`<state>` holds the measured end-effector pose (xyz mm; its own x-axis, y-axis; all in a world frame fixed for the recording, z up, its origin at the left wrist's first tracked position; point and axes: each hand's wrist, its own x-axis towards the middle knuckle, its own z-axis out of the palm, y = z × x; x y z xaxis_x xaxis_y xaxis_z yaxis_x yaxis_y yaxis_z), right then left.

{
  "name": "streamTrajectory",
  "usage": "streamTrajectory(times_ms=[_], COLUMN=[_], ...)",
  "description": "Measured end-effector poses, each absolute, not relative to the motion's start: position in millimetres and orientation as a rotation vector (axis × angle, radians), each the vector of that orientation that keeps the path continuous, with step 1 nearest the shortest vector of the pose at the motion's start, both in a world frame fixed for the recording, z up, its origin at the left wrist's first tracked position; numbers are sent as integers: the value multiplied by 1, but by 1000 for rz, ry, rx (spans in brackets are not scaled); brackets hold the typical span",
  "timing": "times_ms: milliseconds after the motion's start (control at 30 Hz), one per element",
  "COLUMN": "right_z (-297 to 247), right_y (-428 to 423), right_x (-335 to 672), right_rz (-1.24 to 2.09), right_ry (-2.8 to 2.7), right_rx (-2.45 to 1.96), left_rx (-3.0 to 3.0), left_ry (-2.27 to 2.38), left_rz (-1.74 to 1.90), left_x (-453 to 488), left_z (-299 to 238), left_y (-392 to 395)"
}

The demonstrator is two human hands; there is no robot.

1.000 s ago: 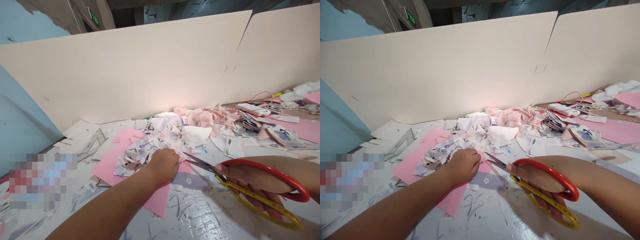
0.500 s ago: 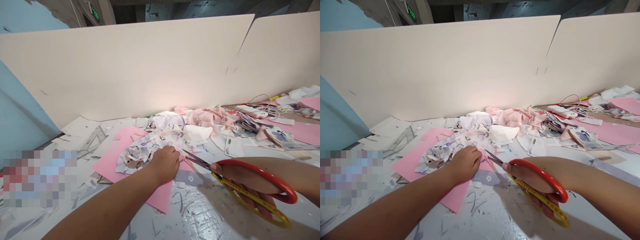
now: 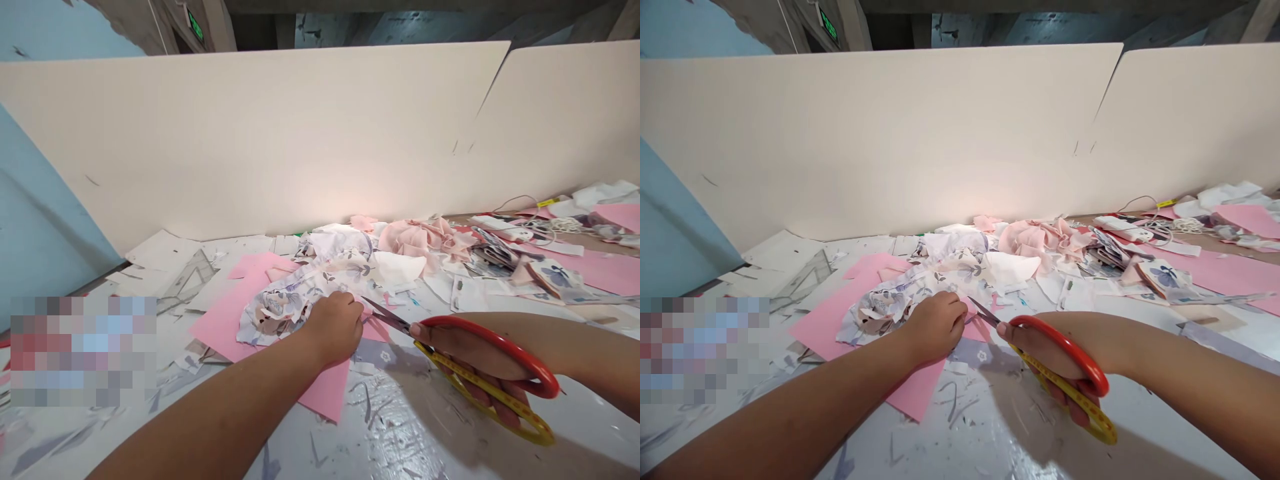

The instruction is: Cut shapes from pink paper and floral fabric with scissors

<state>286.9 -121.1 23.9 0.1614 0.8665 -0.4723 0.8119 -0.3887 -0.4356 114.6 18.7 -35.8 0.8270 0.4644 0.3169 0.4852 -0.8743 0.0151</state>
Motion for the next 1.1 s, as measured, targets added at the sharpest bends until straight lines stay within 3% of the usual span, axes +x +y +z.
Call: streamTrajectory(times_ms=[100,367,1100], right_z=[45,22,21], right_y=[-101,-99,-103], right_x=[279,286,276], right_rz=[1362,1509,1331], right_ry=[-1693,-1516,-1499], right_rx=[-2318,-2267,-2324], left_rx=[-2937,-2942,-2935], left_ry=[-755,-752,-760], left_rz=[-485,-485,-474], left_x=[115,115,116], left_z=[-36,-34,-36], left_y=[19,18,19])
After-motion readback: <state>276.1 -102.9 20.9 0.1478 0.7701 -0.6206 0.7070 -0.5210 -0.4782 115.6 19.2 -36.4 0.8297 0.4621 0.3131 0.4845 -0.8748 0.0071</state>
